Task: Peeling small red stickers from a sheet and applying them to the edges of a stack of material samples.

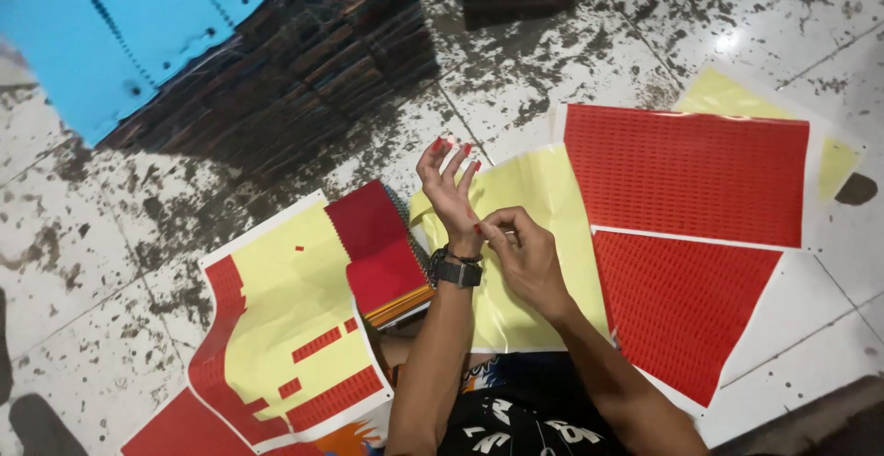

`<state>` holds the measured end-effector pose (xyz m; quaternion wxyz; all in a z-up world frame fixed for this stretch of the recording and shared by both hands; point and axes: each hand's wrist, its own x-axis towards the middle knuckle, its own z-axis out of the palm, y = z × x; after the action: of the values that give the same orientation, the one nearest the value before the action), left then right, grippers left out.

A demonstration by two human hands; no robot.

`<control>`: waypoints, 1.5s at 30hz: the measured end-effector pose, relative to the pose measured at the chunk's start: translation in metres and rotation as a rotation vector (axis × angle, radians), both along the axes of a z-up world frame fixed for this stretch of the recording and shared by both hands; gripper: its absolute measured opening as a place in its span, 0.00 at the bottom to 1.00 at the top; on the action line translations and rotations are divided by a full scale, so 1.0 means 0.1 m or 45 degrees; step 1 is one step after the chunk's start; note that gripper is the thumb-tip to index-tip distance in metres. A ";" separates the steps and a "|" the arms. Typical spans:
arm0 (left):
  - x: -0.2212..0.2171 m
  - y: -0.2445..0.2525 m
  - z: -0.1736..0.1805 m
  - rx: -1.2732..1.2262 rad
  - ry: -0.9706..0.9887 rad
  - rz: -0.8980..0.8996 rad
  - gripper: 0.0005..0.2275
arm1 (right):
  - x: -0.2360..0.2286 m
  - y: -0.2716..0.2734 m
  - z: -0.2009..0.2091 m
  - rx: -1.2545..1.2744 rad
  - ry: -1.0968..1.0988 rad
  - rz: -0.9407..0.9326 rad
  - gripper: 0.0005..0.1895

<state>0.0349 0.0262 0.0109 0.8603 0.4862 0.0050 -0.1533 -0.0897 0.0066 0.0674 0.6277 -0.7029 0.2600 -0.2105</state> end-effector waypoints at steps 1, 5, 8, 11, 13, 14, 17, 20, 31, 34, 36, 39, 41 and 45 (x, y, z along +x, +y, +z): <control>0.02 0.03 0.00 -0.005 -0.006 0.015 0.23 | 0.01 0.01 -0.01 -0.005 -0.006 0.015 0.05; 0.12 0.21 -0.01 -0.044 -0.035 0.080 0.24 | 0.08 0.09 0.02 0.221 -0.149 0.138 0.04; 0.19 0.34 0.08 -0.177 0.065 0.122 0.24 | 0.11 0.09 0.08 0.278 -0.150 0.284 0.05; 0.22 0.47 0.15 -0.361 0.199 0.126 0.25 | 0.14 0.12 0.19 0.079 -0.105 0.461 0.05; 0.22 0.53 0.15 -0.429 0.245 0.123 0.26 | 0.18 0.18 0.23 -0.095 -0.069 0.544 0.05; 0.23 0.55 0.14 -0.473 0.278 0.122 0.26 | 0.21 0.22 0.21 -0.266 -0.070 0.510 0.04; 0.26 0.66 0.17 -0.548 0.315 0.162 0.26 | 0.28 0.35 0.19 -0.484 -0.104 0.432 0.03; 0.33 0.88 0.20 -0.534 0.288 0.197 0.26 | 0.37 0.44 0.10 -0.501 -0.092 0.329 0.11; 0.58 2.03 0.38 0.512 -0.348 0.113 0.29 | 1.38 0.46 0.05 -0.276 -0.065 0.613 0.10; 0.54 2.16 0.49 0.618 -0.306 0.098 0.27 | 1.50 0.55 0.22 -0.355 0.056 0.845 0.10; 0.53 2.20 0.51 0.670 -0.272 0.067 0.27 | 1.56 0.59 0.24 -0.333 0.078 0.944 0.08; 0.55 2.23 0.39 0.686 -0.244 0.045 0.27 | 1.60 0.61 0.21 -0.293 0.109 0.973 0.07; 0.55 2.24 0.32 0.700 -0.221 0.034 0.26 | 1.63 0.60 0.10 -0.280 0.126 0.979 0.07; 0.48 2.21 0.66 0.966 -0.247 0.015 0.21 | 1.73 0.42 -0.53 -0.456 0.120 0.911 0.07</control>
<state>0.0829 0.2475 0.0766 0.6167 0.7820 -0.0173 -0.0889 0.0830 0.0482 0.0144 0.5164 -0.8561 -0.0134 0.0119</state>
